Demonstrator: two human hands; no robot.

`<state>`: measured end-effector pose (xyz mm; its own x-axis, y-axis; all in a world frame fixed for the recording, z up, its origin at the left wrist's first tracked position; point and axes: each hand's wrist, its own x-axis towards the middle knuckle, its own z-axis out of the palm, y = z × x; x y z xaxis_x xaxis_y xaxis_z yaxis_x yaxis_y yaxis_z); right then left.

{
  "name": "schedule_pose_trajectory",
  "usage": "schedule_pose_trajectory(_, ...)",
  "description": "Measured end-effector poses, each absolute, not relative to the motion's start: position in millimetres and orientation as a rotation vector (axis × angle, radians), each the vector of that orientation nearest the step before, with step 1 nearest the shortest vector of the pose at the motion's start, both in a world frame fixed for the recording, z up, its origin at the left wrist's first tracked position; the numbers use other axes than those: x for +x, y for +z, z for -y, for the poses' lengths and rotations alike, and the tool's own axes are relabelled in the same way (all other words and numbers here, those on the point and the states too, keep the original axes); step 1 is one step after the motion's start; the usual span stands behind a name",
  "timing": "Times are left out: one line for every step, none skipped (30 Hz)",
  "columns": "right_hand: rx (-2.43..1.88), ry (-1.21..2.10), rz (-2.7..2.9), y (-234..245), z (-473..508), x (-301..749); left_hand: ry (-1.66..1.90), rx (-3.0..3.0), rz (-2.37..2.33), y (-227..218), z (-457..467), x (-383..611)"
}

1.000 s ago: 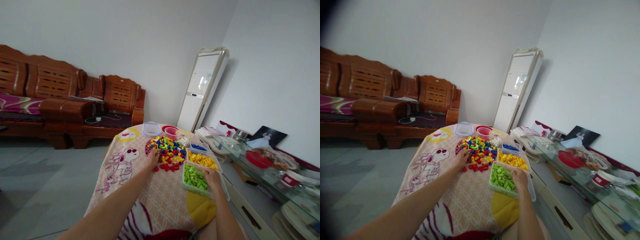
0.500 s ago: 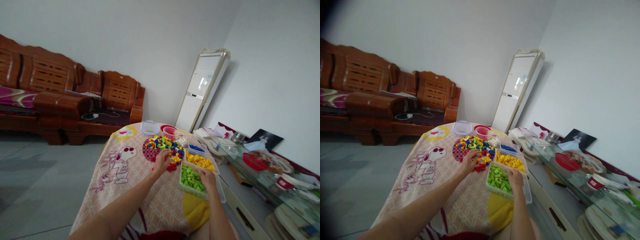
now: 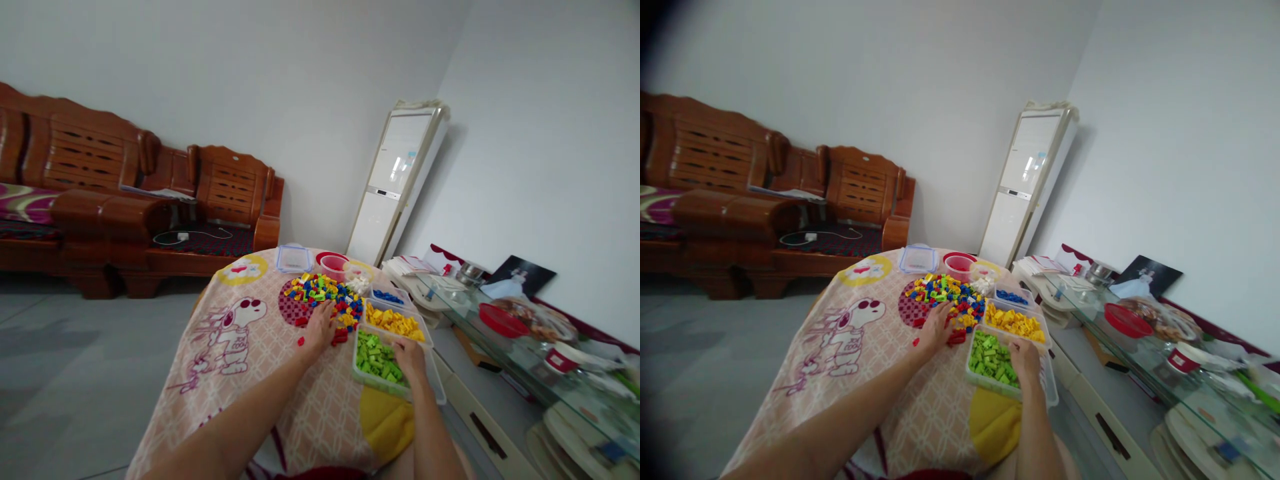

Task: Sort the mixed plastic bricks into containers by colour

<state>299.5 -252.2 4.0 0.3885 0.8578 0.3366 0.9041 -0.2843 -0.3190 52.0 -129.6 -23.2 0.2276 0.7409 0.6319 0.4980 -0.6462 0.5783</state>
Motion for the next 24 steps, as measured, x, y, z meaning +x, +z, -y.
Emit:
schedule_pose_trajectory(-2.195,-0.135,1.514,4,251,299,1.373,2.23,-1.271,-25,120,45)
schedule_pose_trajectory(-2.194,-0.134,1.516,4,251,299,1.356,2.224,-1.346,-26,113,38)
schedule_pose_trajectory(-2.195,-0.134,1.517,3,250,299,1.339,2.214,-1.407,-28,106,33)
schedule_pose_trajectory(-2.195,-0.134,1.519,3,250,299,1.321,2.205,-1.45,-29,102,30)
schedule_pose_trajectory(-2.195,-0.134,1.522,3,250,299,1.304,2.201,-1.478,-31,99,27)
schedule_pose_trajectory(-2.192,-0.135,1.526,3,250,299,1.288,2.197,-1.5,-32,96,26)
schedule_pose_trajectory(-2.188,-0.135,1.532,3,250,299,1.271,2.194,-1.519,-33,94,25)
schedule_pose_trajectory(-2.182,-0.135,1.538,3,250,299,1.249,2.197,-1.534,-33,92,25)
schedule_pose_trajectory(-2.176,-0.135,1.544,3,251,299,1.221,2.207,-1.544,-33,90,26)
schedule_pose_trajectory(-2.171,-0.135,1.548,2,251,299,1.188,2.225,-1.544,-32,88,28)
schedule_pose_trajectory(-2.168,-0.135,1.552,2,252,299,1.15,2.246,-1.54,-31,86,29)
schedule_pose_trajectory(-2.168,-0.134,1.553,2,252,299,1.112,2.265,-1.537,-29,84,31)
schedule_pose_trajectory(-2.169,-0.133,1.552,1,253,300,1.077,2.276,-1.54,-27,82,33)
schedule_pose_trajectory(-2.171,-0.131,1.552,1,253,300,1.046,2.275,-1.554,-25,80,36)
schedule_pose_trajectory(-2.173,-0.128,1.551,0,253,301,1.019,2.261,-1.575,-23,78,38)
schedule_pose_trajectory(-2.174,-0.125,1.549,0,253,302,0.993,2.242,-1.598,-21,76,40)
schedule_pose_trajectory(-2.175,-0.122,1.548,-1,253,302,0.97,2.224,-1.617,-20,75,41)
schedule_pose_trajectory(-2.175,-0.12,1.546,-2,253,303,0.952,2.214,-1.626,-19,73,42)
schedule_pose_trajectory(-2.175,-0.118,1.544,-2,252,303,0.941,2.213,-1.623,-18,71,43)
schedule_pose_trajectory(-2.177,-0.117,1.543,-3,252,303,0.939,2.22,-1.61,-18,70,43)
schedule_pose_trajectory(-2.179,-0.116,1.542,-3,252,303,0.942,2.229,-1.593,-18,69,43)
schedule_pose_trajectory(-2.181,-0.117,1.541,-3,251,303,0.95,2.239,-1.574,-18,68,43)
schedule_pose_trajectory(-2.182,-0.118,1.541,-3,251,303,0.964,2.247,-1.557,-19,67,42)
schedule_pose_trajectory(-2.183,-0.121,1.542,-2,251,302,0.981,2.253,-1.545,-19,67,42)
